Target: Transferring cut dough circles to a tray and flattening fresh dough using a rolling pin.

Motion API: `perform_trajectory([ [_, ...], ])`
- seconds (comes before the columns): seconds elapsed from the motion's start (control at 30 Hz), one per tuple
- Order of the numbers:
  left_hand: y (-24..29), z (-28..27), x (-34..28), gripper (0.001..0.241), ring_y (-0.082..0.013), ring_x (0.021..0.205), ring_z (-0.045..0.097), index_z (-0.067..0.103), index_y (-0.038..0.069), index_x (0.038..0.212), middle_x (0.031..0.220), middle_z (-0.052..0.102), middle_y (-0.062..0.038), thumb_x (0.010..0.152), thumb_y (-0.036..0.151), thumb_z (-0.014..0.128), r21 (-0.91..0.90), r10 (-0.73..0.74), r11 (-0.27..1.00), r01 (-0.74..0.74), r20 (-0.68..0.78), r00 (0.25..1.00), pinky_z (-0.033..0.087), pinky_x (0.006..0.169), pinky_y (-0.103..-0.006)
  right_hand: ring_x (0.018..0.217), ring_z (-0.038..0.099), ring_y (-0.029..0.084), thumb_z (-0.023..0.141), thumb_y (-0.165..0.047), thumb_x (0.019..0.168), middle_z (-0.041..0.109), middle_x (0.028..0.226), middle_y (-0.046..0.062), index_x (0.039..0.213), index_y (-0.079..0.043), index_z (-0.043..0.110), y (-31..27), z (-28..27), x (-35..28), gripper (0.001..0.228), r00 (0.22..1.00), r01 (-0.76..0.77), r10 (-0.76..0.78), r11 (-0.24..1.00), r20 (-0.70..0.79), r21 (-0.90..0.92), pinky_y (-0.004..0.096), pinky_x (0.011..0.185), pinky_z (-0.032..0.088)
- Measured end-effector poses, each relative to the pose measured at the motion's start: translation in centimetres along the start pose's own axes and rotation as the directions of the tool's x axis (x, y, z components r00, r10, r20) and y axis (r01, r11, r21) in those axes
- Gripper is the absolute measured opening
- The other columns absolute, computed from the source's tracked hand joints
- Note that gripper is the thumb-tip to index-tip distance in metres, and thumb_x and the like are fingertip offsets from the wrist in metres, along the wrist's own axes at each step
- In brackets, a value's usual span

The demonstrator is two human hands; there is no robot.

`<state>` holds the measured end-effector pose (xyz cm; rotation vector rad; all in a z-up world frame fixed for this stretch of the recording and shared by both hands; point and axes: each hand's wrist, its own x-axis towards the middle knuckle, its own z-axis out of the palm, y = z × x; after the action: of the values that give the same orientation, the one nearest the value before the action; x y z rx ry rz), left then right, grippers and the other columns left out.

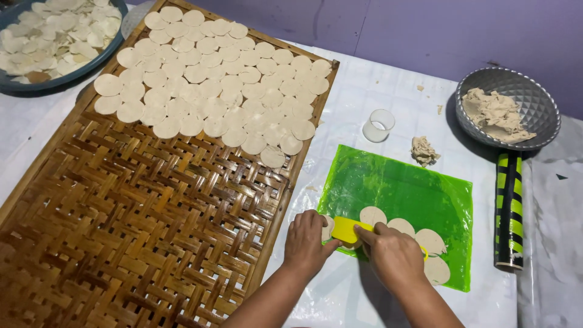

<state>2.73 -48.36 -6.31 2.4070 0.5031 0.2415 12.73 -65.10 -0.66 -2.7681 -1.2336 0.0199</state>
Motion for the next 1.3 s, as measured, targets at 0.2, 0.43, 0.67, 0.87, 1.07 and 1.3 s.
perform_trajectory([
  [0.2, -1.4, 0.9, 0.0, 0.028, -0.0321, 0.109, 0.057, 0.062, 0.007, 0.104, 0.11, 0.06, -0.011, 0.082, 0.011, 0.08, -0.086, -0.024, 0.996, 0.013, -0.131, 0.991, 0.047, 0.094, -0.0443, 0.071, 0.07, 0.027, 0.072, -0.029, 0.083, 0.068, 0.081, 0.002, 0.12, -0.037, 0.078, -0.9, 0.0, -0.7, 0.038, 0.992, -0.126, 0.127, 0.986, -0.005, 0.113, 0.042, 0.063, 0.057],
  [0.43, -3.8, -3.9, 1.9, 0.014, -0.0217, 0.085, 0.077, 0.072, 0.012, 0.106, 0.099, 0.077, -0.008, 0.096, 0.019, 0.067, -0.469, -0.478, 0.778, 0.419, -0.008, 0.878, 0.066, 0.072, -0.0332, 0.077, 0.072, 0.024, 0.066, -0.035, 0.089, 0.071, 0.09, -0.005, 0.121, -0.041, 0.073, 1.1, 0.8, -3.0, 0.033, 0.947, -0.317, 0.321, 0.919, 0.023, 0.235, 0.041, 0.065, 0.057],
  [0.67, -9.8, -7.8, 5.9, 0.018, -0.0222, 0.087, 0.077, 0.079, 0.01, 0.108, 0.103, 0.079, -0.013, 0.094, 0.016, 0.069, -0.302, -0.315, 0.926, 0.225, -0.292, 0.903, 0.062, 0.074, -0.0342, 0.078, 0.073, 0.021, 0.066, -0.032, 0.089, 0.071, 0.091, -0.006, 0.124, -0.045, 0.072, 2.3, 2.7, -4.6, 0.038, 0.93, -0.365, 0.363, 0.895, 0.058, 0.257, 0.038, 0.067, 0.058],
  [0.87, -10.4, -10.9, 9.1, 0.015, -0.0242, 0.09, 0.075, 0.078, 0.01, 0.104, 0.12, 0.069, -0.008, 0.094, 0.016, 0.069, -0.329, -0.513, 0.844, 0.423, -0.271, 0.814, 0.062, 0.078, -0.0378, 0.076, 0.074, 0.016, 0.07, -0.035, 0.086, 0.073, 0.091, -0.008, 0.121, -0.044, 0.074, 2.0, 3.2, -5.0, 0.036, 0.921, -0.383, 0.387, 0.88, 0.041, 0.282, 0.034, 0.066, 0.058],
  [1.07, -12.1, -10.8, 10.7, 0.01, -0.0285, 0.101, 0.071, 0.081, 0.012, 0.093, 0.118, 0.071, -0.011, 0.087, 0.019, 0.08, -0.165, -0.403, 0.913, 0.373, -0.502, 0.765, 0.058, 0.085, -0.0414, 0.07, 0.073, 0.016, 0.07, -0.035, 0.087, 0.072, 0.086, -0.007, 0.119, -0.043, 0.075, 2.2, 3.2, -5.4, 0.034, 0.911, -0.407, 0.41, 0.87, 0.05, 0.279, 0.034, 0.065, 0.057],
  [1.3, -14.0, -10.1, 11.1, 0.007, -0.0316, 0.115, 0.066, 0.082, 0.012, 0.091, 0.115, 0.073, -0.009, 0.087, 0.016, 0.079, -0.094, -0.361, 0.923, 0.373, -0.552, 0.752, 0.054, 0.093, -0.0441, 0.071, 0.071, 0.02, 0.069, -0.034, 0.088, 0.071, 0.085, -0.004, 0.12, -0.042, 0.075, 2.7, 1.7, -6.9, 0.034, 0.892, -0.439, 0.451, 0.864, 0.007, 0.248, 0.037, 0.063, 0.056],
])
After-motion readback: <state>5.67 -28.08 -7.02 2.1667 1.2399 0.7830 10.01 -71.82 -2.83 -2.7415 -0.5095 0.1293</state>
